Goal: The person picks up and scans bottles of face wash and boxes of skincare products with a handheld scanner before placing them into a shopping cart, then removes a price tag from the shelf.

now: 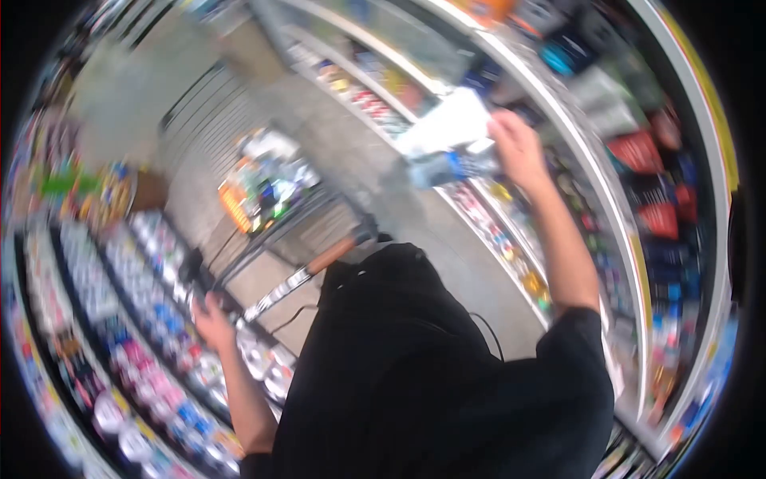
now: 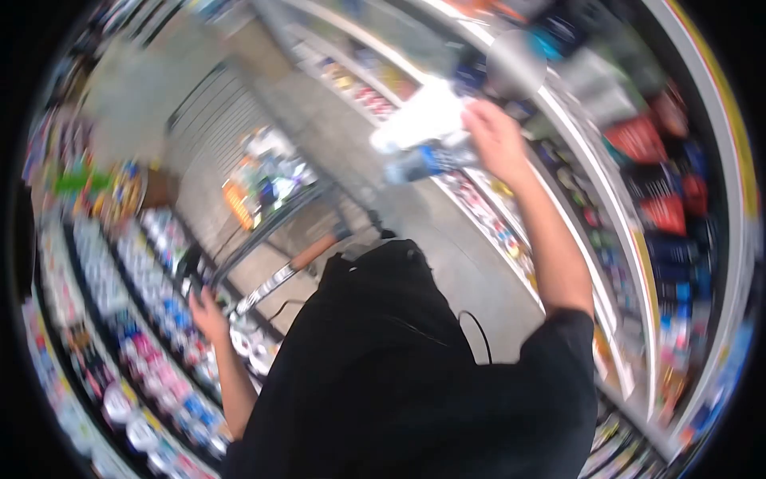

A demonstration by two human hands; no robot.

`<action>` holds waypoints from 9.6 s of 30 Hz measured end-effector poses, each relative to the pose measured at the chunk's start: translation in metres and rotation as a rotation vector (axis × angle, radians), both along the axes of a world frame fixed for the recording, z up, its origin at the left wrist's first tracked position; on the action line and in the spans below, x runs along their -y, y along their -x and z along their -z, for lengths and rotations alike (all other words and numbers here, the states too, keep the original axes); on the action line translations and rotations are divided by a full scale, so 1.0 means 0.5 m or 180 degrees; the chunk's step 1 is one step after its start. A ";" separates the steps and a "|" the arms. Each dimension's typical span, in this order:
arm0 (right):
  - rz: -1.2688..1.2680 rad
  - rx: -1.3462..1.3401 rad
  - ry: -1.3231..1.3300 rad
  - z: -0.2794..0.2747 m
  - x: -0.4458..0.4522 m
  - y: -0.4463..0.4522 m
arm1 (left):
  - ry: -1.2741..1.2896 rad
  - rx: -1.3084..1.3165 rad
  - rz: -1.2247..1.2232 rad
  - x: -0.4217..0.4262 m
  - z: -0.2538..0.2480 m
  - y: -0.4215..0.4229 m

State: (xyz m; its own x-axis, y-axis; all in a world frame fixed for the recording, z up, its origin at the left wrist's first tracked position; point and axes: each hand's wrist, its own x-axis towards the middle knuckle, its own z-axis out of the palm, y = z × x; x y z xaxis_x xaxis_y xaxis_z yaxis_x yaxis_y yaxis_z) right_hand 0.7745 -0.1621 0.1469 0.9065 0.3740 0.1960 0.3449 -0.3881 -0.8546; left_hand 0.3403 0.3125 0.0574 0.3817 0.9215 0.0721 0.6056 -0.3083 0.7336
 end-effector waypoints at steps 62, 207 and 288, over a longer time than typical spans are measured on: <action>0.0893 -0.0066 -0.0021 0.240 -0.435 -0.091 | 0.0608 -0.0274 -0.0136 -0.219 -0.067 -0.171; 0.1746 0.1087 0.2085 0.258 -0.218 -0.206 | 0.0740 0.1375 0.1101 -0.309 -0.033 -0.370; 0.0132 0.0032 0.2839 0.175 -0.320 -0.511 | 0.0632 0.1080 0.1078 -0.308 -0.049 -0.388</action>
